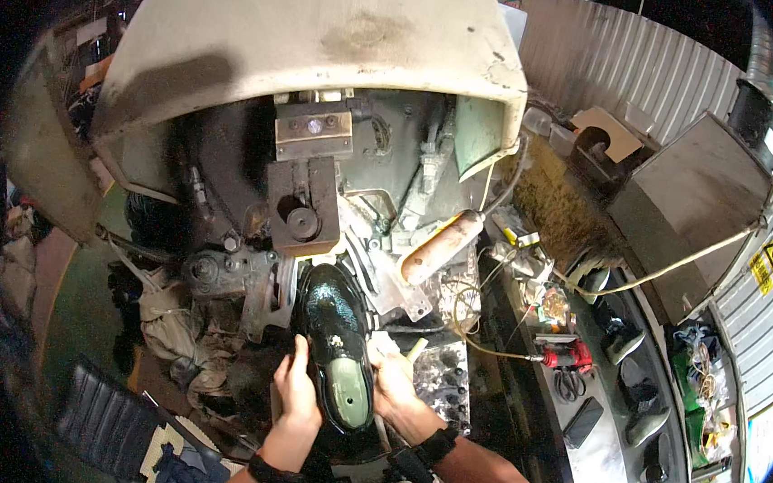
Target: Operating a shoe lasting machine and assembling components on an assembly line.
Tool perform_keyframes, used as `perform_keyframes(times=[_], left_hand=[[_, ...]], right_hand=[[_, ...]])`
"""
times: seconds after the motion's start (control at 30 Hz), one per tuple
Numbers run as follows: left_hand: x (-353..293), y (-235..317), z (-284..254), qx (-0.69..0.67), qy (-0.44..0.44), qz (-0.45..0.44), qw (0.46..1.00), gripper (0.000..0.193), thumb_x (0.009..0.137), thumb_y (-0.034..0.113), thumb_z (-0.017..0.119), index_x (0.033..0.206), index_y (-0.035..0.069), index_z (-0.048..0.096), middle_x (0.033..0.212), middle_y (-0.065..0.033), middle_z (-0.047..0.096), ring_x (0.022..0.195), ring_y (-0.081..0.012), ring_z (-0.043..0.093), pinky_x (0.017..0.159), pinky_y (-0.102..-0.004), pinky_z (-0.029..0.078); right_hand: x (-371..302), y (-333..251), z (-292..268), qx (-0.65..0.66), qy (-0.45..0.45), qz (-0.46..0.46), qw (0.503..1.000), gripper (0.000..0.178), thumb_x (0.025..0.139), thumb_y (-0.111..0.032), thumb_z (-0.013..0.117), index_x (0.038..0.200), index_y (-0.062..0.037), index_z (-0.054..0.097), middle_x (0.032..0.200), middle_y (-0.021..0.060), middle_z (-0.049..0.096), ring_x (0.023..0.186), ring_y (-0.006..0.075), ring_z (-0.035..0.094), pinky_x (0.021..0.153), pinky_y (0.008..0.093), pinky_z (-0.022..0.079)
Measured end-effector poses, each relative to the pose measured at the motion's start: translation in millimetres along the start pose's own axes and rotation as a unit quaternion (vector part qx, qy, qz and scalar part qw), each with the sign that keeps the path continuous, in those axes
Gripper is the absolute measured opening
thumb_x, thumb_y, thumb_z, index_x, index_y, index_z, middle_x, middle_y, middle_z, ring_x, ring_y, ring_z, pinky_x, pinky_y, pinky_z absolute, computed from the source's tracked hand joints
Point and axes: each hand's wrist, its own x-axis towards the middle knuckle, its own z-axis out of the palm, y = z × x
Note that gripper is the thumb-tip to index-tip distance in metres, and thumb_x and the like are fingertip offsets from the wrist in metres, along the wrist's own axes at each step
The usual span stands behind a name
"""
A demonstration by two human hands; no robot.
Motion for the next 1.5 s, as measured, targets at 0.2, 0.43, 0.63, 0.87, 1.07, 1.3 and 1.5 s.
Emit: perform_keyframes(times=[0.2, 0.43, 0.63, 0.87, 1.07, 1.3, 1.5], left_hand=[[30, -47, -18, 0.080, 0.029, 0.135, 0.987, 0.036, 0.102, 0.030, 0.061, 0.078, 0.003, 0.060, 0.076, 0.0037, 0.059, 0.071, -0.0053, 0.046, 0.065, -0.0250, 0.041], [45, -78, -39, 0.036, -0.010, 0.140, 0.989, 0.035, 0.105, 0.027, 0.056, 0.076, 0.007, 0.056, 0.074, 0.0064, 0.057, 0.068, -0.0025, 0.045, 0.061, -0.0229, 0.040], [39, -80, -41, 0.041, -0.012, 0.122, 0.992, 0.033, 0.104, 0.029, 0.058, 0.088, 0.001, 0.068, 0.084, 0.0045, 0.066, 0.074, -0.0030, 0.051, 0.068, -0.0227, 0.045], [26, -69, -41, 0.087, -0.005, 0.130, 0.988, 0.032, 0.104, 0.028, 0.058, 0.101, -0.002, 0.071, 0.089, 0.0026, 0.068, 0.078, -0.0052, 0.053, 0.072, -0.0246, 0.046], [34, -61, -50, 0.057, -0.073, 0.043, 0.995, 0.041, 0.105, 0.033, 0.052, 0.121, -0.002, 0.065, 0.113, -0.0047, 0.068, 0.098, -0.0120, 0.058, 0.090, -0.0292, 0.046], [5, -48, -24, -0.118, -0.204, -0.105, 0.966, 0.060, 0.106, 0.052, 0.032, 0.136, 0.004, 0.054, 0.131, -0.0103, 0.062, 0.116, -0.0240, 0.062, 0.103, -0.0381, 0.047], [4, -54, -26, -0.059, -0.129, -0.081, 0.987, 0.062, 0.105, 0.055, 0.034, 0.136, 0.006, 0.055, 0.132, -0.0098, 0.062, 0.116, -0.0236, 0.062, 0.103, -0.0375, 0.048]], right_hand=[[21, 15, -25, -0.038, 0.019, -0.032, 0.999, 0.021, 0.097, -0.012, 0.066, 0.113, 0.0005, 0.061, 0.104, 0.0094, 0.071, 0.086, 0.0152, 0.069, 0.076, 0.0298, 0.058], [29, 32, -39, -0.063, 0.043, -0.063, 0.995, 0.023, 0.096, -0.019, 0.070, 0.108, -0.0012, 0.064, 0.093, 0.0052, 0.072, 0.075, 0.0106, 0.067, 0.066, 0.0261, 0.057], [13, 25, -29, -0.088, 0.023, -0.041, 0.995, 0.025, 0.098, -0.023, 0.066, 0.106, 0.0000, 0.065, 0.092, 0.0067, 0.072, 0.071, 0.0123, 0.068, 0.059, 0.0276, 0.059], [-4, 23, -20, -0.078, 0.051, -0.024, 0.995, 0.025, 0.100, -0.022, 0.063, 0.106, 0.0022, 0.064, 0.094, 0.0095, 0.072, 0.072, 0.0149, 0.070, 0.058, 0.0288, 0.059], [7, 22, -38, -0.219, -0.028, -0.069, 0.973, 0.048, 0.107, -0.027, 0.042, 0.146, 0.0003, 0.043, 0.139, 0.0107, 0.055, 0.123, 0.0199, 0.055, 0.108, 0.0350, 0.042], [-10, 22, -14, -0.268, -0.074, -0.099, 0.955, 0.051, 0.109, -0.039, 0.035, 0.141, -0.0003, 0.045, 0.136, 0.0107, 0.050, 0.124, 0.0200, 0.045, 0.109, 0.0346, 0.034], [-22, 26, 0, -0.332, -0.088, -0.215, 0.914, 0.042, 0.110, -0.032, 0.033, 0.134, -0.0022, 0.049, 0.127, 0.0094, 0.055, 0.116, 0.0185, 0.050, 0.105, 0.0350, 0.038]])
